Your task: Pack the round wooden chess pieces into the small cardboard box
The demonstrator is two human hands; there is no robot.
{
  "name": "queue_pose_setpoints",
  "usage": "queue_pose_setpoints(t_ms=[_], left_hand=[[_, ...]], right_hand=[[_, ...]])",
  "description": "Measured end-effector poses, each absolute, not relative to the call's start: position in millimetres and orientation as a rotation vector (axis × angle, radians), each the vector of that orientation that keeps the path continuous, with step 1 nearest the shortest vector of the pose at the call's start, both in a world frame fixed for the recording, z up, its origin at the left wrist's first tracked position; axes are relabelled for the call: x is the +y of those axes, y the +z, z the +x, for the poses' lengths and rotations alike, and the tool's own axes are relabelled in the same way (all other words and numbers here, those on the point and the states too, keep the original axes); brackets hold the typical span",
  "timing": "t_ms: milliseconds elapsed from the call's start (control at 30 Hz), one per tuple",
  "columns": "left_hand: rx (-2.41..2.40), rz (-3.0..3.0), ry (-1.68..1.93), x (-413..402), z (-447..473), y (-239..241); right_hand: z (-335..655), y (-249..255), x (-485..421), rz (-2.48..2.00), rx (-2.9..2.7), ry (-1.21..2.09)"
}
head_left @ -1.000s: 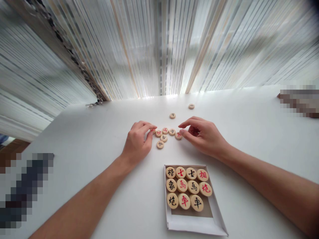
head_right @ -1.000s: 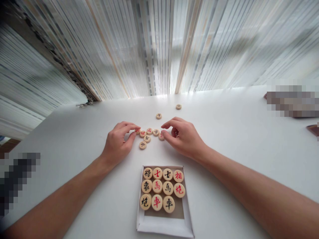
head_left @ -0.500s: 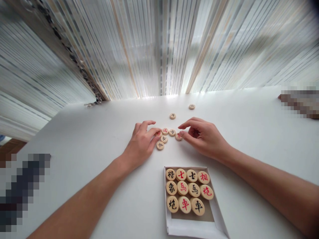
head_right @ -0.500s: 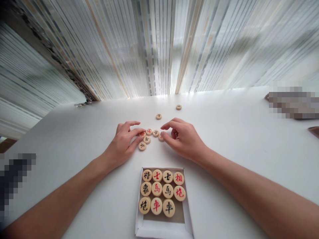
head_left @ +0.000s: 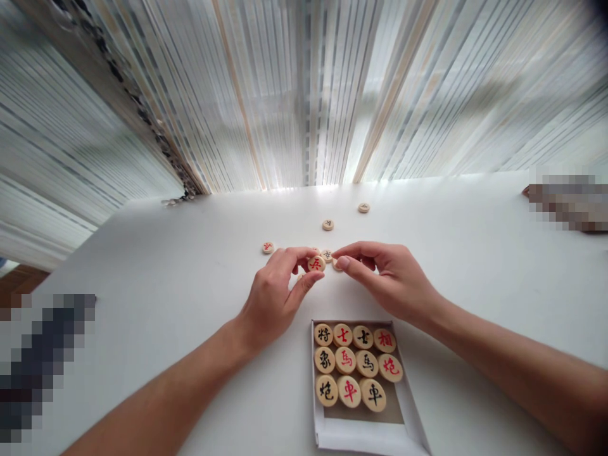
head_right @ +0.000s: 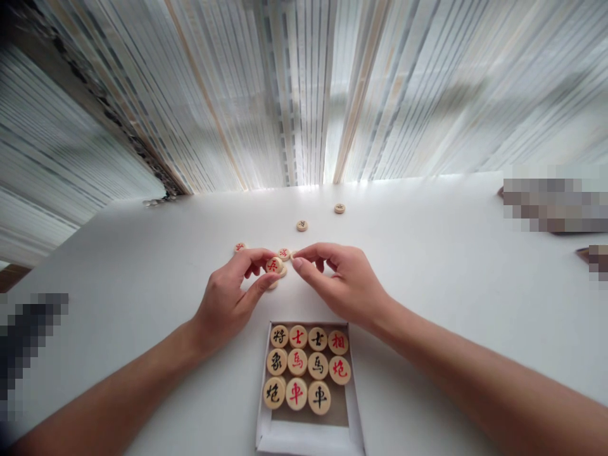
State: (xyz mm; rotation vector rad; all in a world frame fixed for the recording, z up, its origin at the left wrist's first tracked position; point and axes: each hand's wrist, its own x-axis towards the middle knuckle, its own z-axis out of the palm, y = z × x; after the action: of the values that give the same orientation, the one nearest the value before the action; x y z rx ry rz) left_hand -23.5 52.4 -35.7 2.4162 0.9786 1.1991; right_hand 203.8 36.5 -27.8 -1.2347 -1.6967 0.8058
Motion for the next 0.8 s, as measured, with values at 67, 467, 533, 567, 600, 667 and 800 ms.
queue_pose_setpoints(t_ms=[67,467,533,567,600,667,800], left_hand=[[0.909,2.415,1.231,47.0,-19.8,-33.9],[0.918,1.967,1.180,40.8,-16.0,-30.2],[0.906,1.846,1.144,41.0,-15.6,-30.3],[0.893,1.797,1.138,41.2,-15.3,-30.3],[0.878,1.759,1.136,41.3,-15.1,-30.3],[0.857,1.716,1.142,41.5,-14.5,-30.4],[0.868,1.736,1.188,41.1,-13.9,-30.5]], right_hand=[[198.7,-22.3,30.9,-1.164,-1.673,1.005],[192.1,-17.5,23.6,-1.066,-1.559,1.212],[192.2,-16.9,23.4,-1.064,-1.569,1.201],[192.3,-16.8,23.3,-1.064,-1.573,1.198],[192.4,-16.7,23.0,-1.061,-1.573,1.198],[192.6,-16.7,22.3,-1.045,-1.564,1.212],[192.3,-16.3,21.2,-1.020,-1.532,1.247]])
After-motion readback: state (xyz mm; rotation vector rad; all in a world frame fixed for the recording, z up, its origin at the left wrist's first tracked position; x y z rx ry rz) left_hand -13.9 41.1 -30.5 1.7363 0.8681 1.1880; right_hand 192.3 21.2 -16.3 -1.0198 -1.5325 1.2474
